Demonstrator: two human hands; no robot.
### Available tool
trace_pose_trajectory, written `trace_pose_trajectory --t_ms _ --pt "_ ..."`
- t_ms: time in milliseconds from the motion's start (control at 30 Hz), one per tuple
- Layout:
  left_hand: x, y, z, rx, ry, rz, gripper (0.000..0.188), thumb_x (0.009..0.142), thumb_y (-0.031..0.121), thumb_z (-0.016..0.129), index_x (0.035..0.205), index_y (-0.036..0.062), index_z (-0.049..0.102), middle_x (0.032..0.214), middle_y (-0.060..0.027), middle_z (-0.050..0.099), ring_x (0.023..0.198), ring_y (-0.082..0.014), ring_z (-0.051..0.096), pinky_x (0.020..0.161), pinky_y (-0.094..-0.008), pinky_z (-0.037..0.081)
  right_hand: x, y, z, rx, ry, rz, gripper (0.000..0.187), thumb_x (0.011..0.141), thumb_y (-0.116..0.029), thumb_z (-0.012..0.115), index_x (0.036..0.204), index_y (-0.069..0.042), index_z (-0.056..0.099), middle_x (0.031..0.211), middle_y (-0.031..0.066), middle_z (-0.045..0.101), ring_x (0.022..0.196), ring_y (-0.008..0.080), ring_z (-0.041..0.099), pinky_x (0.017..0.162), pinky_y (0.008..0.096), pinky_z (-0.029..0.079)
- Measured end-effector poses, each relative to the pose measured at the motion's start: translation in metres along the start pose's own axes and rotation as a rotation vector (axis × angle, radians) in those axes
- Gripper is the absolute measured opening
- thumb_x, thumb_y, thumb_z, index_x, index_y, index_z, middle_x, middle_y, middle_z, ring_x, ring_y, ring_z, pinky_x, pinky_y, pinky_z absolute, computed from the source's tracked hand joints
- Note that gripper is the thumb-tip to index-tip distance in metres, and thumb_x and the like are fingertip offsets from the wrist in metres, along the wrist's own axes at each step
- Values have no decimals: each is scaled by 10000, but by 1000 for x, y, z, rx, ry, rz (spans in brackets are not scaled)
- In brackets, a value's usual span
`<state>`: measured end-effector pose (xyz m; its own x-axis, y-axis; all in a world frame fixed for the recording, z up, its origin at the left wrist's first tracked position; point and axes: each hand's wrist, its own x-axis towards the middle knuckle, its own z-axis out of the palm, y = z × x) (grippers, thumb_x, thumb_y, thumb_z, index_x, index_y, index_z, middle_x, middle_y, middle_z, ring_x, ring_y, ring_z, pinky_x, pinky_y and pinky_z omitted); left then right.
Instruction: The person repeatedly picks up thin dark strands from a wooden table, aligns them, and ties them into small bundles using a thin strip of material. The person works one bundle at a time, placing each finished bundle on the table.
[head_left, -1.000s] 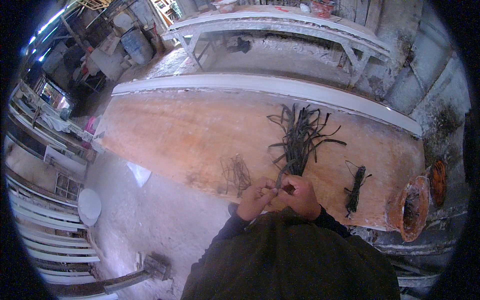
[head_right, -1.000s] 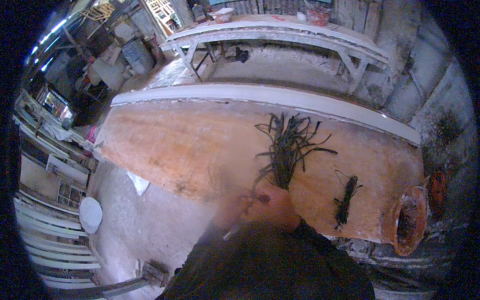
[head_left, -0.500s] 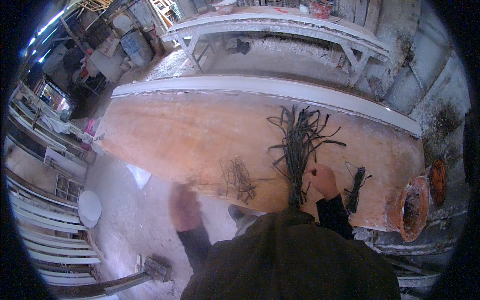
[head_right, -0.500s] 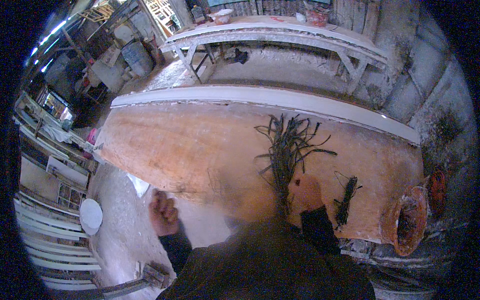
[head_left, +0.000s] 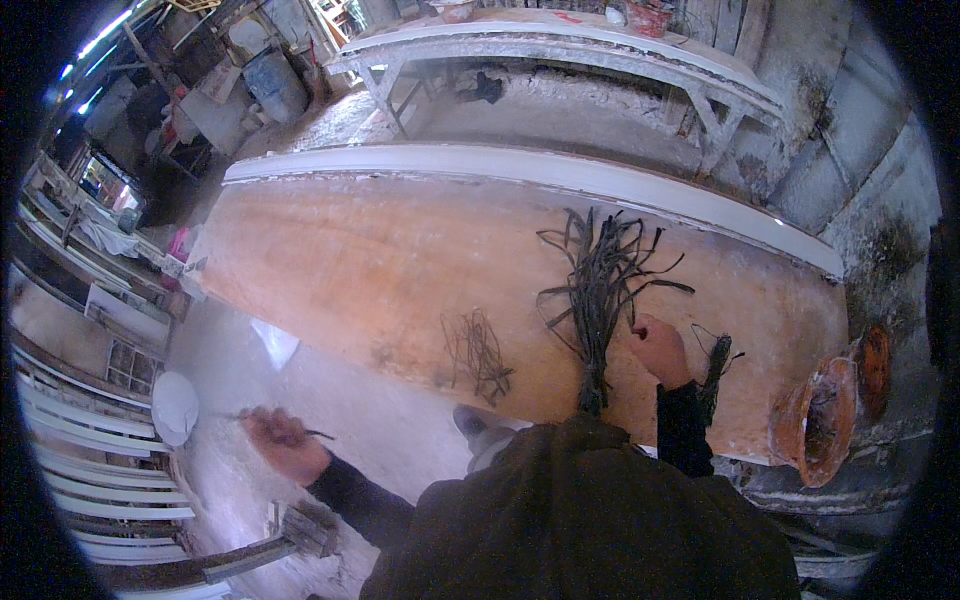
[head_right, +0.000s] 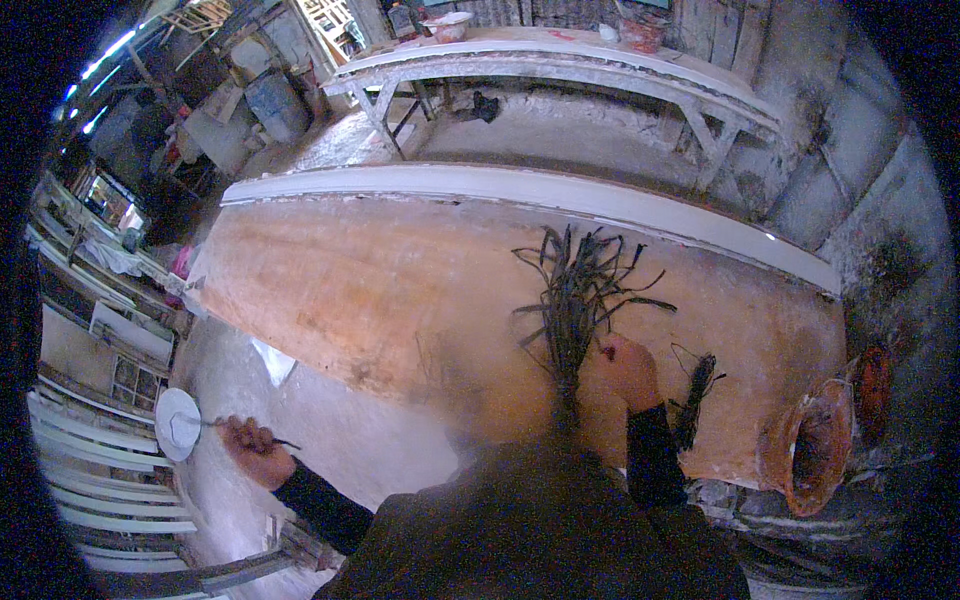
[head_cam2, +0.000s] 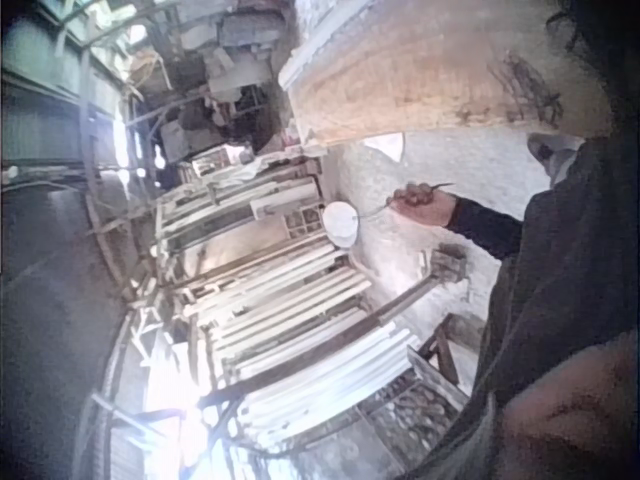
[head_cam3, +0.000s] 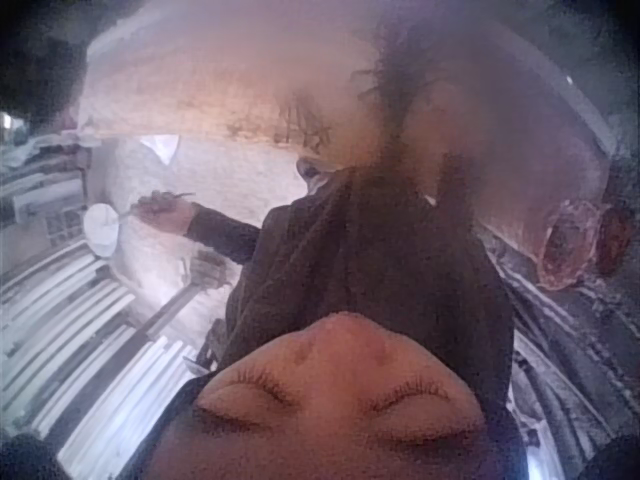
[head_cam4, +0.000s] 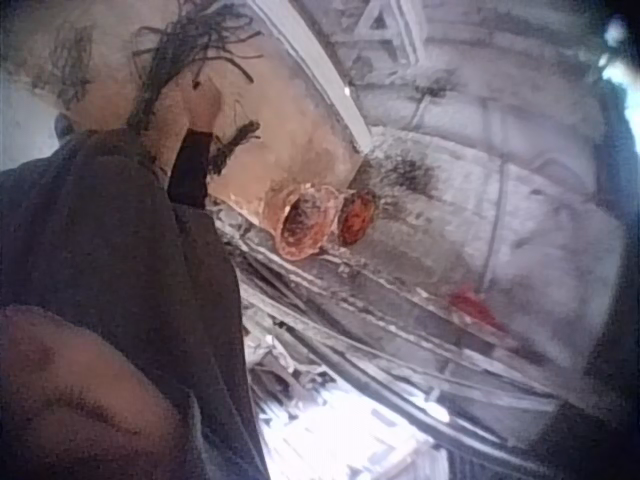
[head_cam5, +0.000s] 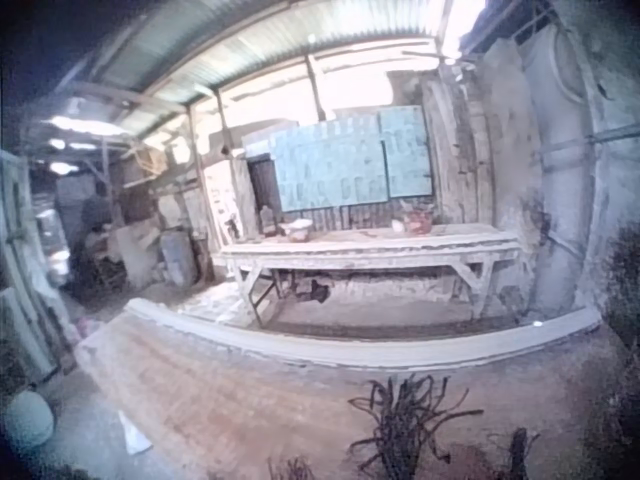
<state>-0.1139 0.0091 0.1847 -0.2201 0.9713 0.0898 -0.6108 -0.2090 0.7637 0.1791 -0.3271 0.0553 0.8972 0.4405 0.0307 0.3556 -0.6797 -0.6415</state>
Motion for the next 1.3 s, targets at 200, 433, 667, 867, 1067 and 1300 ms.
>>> trace_pose_trajectory --t_ms 200,433,667,867,1067,1300 --pt "-60 -52 2 406 -780 -515 85 788 183 530 782 123 470 620 72 379 495 -25 324 394 -172 239 -6 -63 12 -7 -389 -85 178 654 -180 551 749 -32 529 642 131 548 618 291 547 556 366 426" --pt "-115 -93 5 955 -1439 -401 95 778 108 547 843 39 540 731 -44 551 672 -108 516 598 -238 407 -18 -81 28 109 -43 -237 383 750 -201 506 1102 -64 442 936 150 532 855 257 532 695 351 434" --pt "-125 -87 10 974 -1638 -246 124 746 116 580 842 40 570 725 -71 570 641 -156 537 593 -270 429 -33 -101 21 18 -138 -806 390 822 -246 459 1167 -67 428 1063 118 513 946 216 506 716 355 428" --pt "-100 -85 1 785 -1321 -285 113 740 66 588 850 42 588 747 -64 581 686 -138 550 622 -249 435 -29 -83 14 266 -792 -351 320 822 -357 478 929 -63 543 821 78 572 764 135 539 635 266 412" --pt "-73 -66 5 880 -1135 -203 72 732 5 582 802 11 567 781 -63 558 704 -109 526 611 -226 416 -21 -52 -21 659 -669 -122 262 846 -321 454 797 -74 525 679 10 530 610 72 481 560 221 400" --pt "-60 -79 -5 970 -1155 -36 97 690 -27 585 782 0 572 740 -83 547 707 -157 537 625 -253 427 -32 -27 -52 1197 -466 243 234 812 -301 528 781 -71 493 622 -16 459 536 91 438 526 233 383"
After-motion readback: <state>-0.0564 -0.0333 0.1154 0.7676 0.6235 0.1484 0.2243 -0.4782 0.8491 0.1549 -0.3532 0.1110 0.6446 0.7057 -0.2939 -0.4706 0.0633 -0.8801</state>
